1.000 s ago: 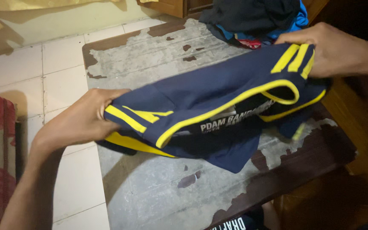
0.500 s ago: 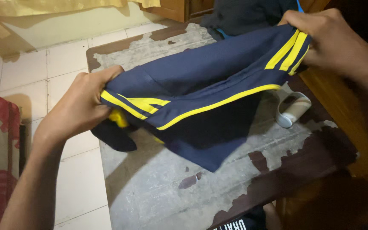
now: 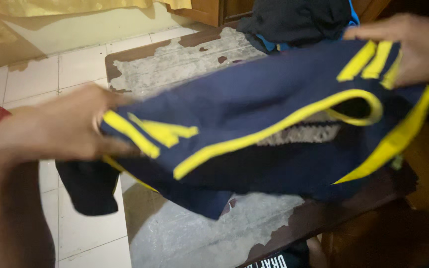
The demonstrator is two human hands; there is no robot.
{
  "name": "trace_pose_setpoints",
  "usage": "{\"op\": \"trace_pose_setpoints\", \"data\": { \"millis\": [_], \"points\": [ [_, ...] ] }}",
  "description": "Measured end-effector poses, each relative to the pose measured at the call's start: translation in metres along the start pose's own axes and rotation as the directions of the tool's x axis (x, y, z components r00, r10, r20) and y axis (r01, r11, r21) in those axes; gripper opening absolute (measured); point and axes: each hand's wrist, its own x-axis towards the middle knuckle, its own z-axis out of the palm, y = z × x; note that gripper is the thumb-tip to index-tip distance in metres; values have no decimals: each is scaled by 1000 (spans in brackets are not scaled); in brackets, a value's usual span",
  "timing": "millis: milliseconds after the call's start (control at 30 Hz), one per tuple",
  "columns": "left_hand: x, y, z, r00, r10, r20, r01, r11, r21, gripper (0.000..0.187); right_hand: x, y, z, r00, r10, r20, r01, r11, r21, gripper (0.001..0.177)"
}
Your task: The person uses a lint roller to clean a blue t-shirt with an ice cream graphic, then folds it neatly. They then pick up a dark blue and yellow sports jersey, lay it flat, and roll it with the lint roller.
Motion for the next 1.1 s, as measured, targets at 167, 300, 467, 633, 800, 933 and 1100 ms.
{"op": "trace_pose_setpoints", "data": {
  "millis": [167,300,467,633,800,933,1100],
  "points": [
    [1,-3,-15,767,161,-621,115,918,380,38,19,-5,-9,948,28,-316,-99,972,-211,55],
    [3,-14,-17,505,435,-745,199,782,591,38,21,-7,-12,945,52,-324,-115,977,-180,56],
    [5,-20,-11,380,571,-728,203,716,668,42,22,-7,-16,950,106,-295,-156,976,-150,57],
    [-5,-10,-14,578,357,-734,95,864,495,47,18,-5,-18,958,190,-214,-218,969,-117,59],
    [-29,16,-18,913,-72,-402,187,948,256,47,8,0,-16,958,270,-92,-278,956,-91,61],
    [-58,45,-18,964,-226,-141,254,941,223,57,3,-4,-13,947,320,2,-319,944,-87,62],
    [-74,65,-19,889,-446,106,398,865,305,56,5,-22,-6,916,385,110,-378,922,-83,64]
  ]
}}
